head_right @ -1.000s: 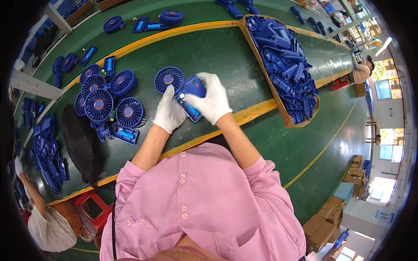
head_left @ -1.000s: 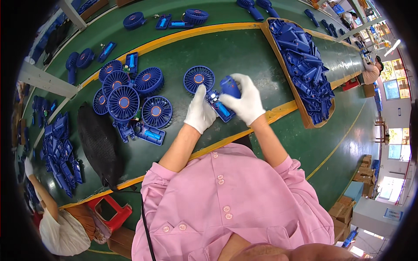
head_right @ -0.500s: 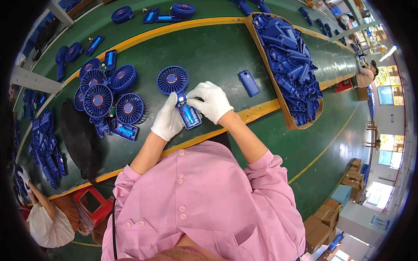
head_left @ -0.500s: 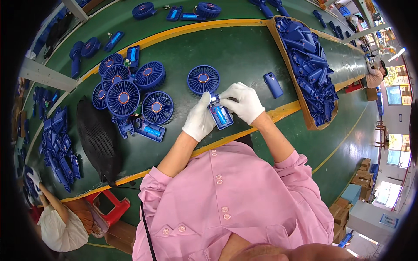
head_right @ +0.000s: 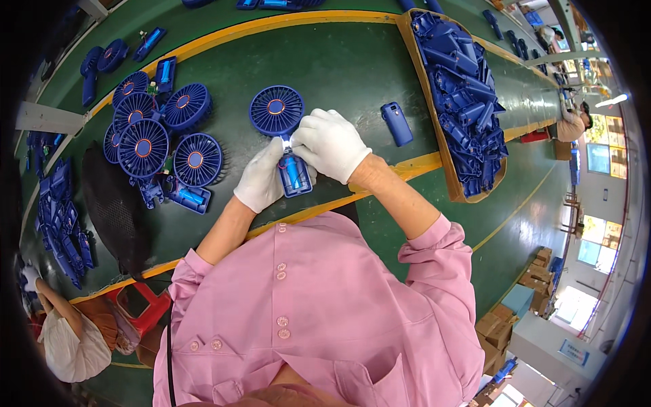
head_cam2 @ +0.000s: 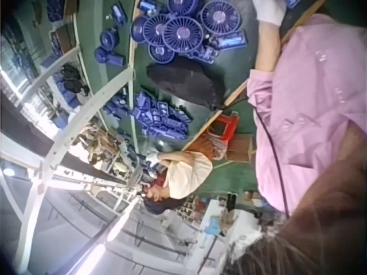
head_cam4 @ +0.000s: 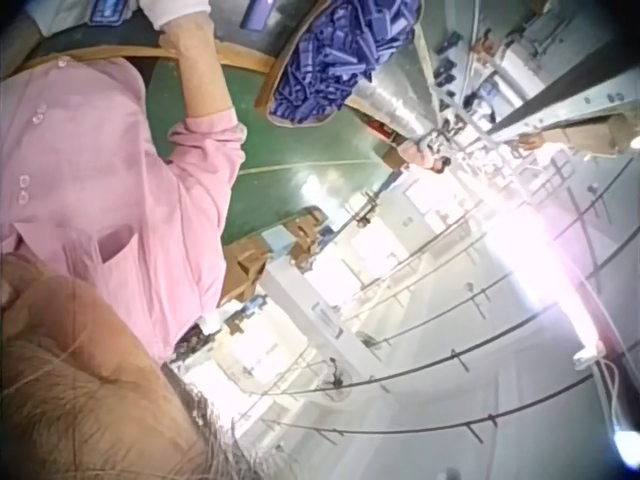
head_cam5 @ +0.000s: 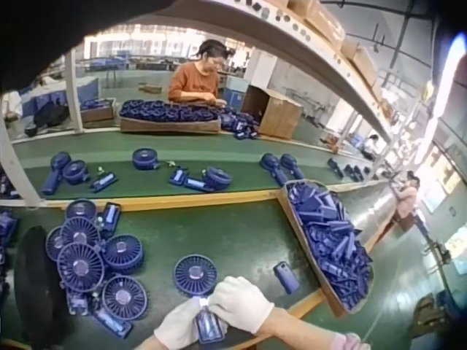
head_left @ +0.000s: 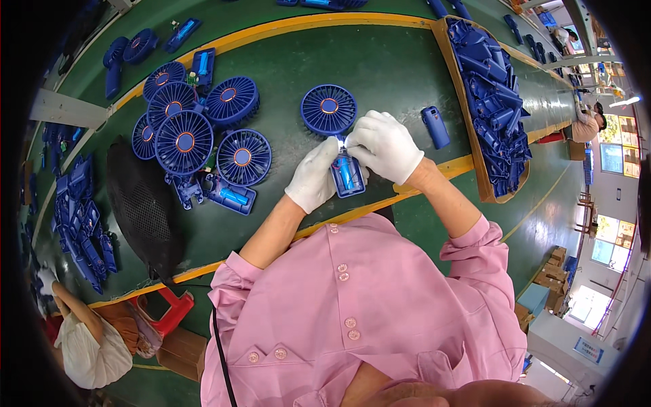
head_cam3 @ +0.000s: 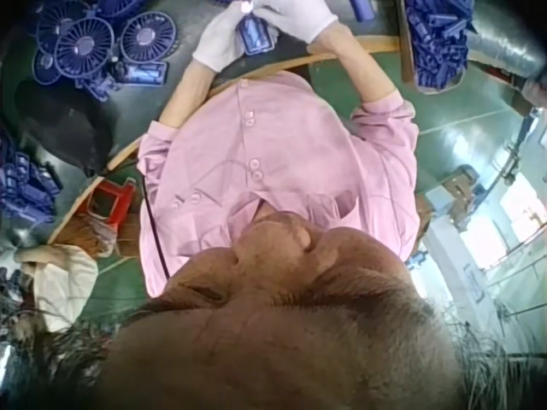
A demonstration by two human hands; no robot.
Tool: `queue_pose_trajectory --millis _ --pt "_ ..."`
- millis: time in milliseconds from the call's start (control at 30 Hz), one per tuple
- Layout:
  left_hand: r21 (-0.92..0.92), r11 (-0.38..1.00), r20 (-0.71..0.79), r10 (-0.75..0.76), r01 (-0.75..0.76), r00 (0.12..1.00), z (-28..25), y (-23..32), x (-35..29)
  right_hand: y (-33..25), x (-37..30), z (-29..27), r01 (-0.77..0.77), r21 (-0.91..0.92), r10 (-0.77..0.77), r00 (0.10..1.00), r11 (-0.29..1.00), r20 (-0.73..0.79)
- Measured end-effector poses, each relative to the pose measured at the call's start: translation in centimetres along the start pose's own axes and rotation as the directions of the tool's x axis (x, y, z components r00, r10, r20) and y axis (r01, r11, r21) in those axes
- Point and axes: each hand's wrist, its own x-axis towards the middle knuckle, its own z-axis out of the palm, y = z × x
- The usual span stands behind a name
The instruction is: Assembling small blue handheld portable fans at a factory production line.
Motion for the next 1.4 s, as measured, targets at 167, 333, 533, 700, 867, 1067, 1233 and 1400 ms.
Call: queue_pose_trajectory --millis 167,333,533,700,867,1067,1233,1400 --pt "0.033 0.999 -0.018 -0.012 0.013 1.000 -0.5 -0.3 0.2 -0.6 0.4 0.1 0.019 -0.090 -0.021 1.000 0.996 -0.021" --pt "0.103 0.995 -0.104 -0.002 0.013 0.995 -0.2 -0.3 0.0 -0.3 0.0 0.7 0.004 -0.075 -0.004 1.000 0.997 0.005" --pt "0.166 0.986 -0.123 0.006 0.014 0.992 -0.2 -0.6 -0.1 -0.4 -0.4 1.1 0.033 -0.123 -0.030 0.999 0.992 0.023" --pt "0.187 0.982 -0.117 0.051 -0.029 0.992 -0.5 -1.3 -0.4 -0.6 -0.7 1.8 0.052 -0.167 -0.048 0.998 0.985 0.026" --pt "0.234 0.972 -0.132 0.065 -0.032 0.989 0.5 -0.8 -0.3 -0.1 -1.8 3.2 -0.040 -0.005 0.039 0.990 0.999 -0.134" --pt "0.087 0.996 -0.164 0.041 -0.027 0.986 0.9 -0.5 -0.2 0.9 -2.7 1.6 -0.132 0.215 0.173 0.966 0.968 -0.190" --pt "0.044 0.998 -0.229 0.060 -0.052 0.971 0.8 -0.9 0.1 6.9 -6.7 -2.0 -0.549 -0.206 0.451 0.807 0.810 -0.380" --pt "0.094 0.993 -0.252 0.093 -0.071 0.963 1.3 -1.2 0.3 8.2 -9.0 -2.1 -0.797 -0.386 0.802 0.564 0.464 -0.199"
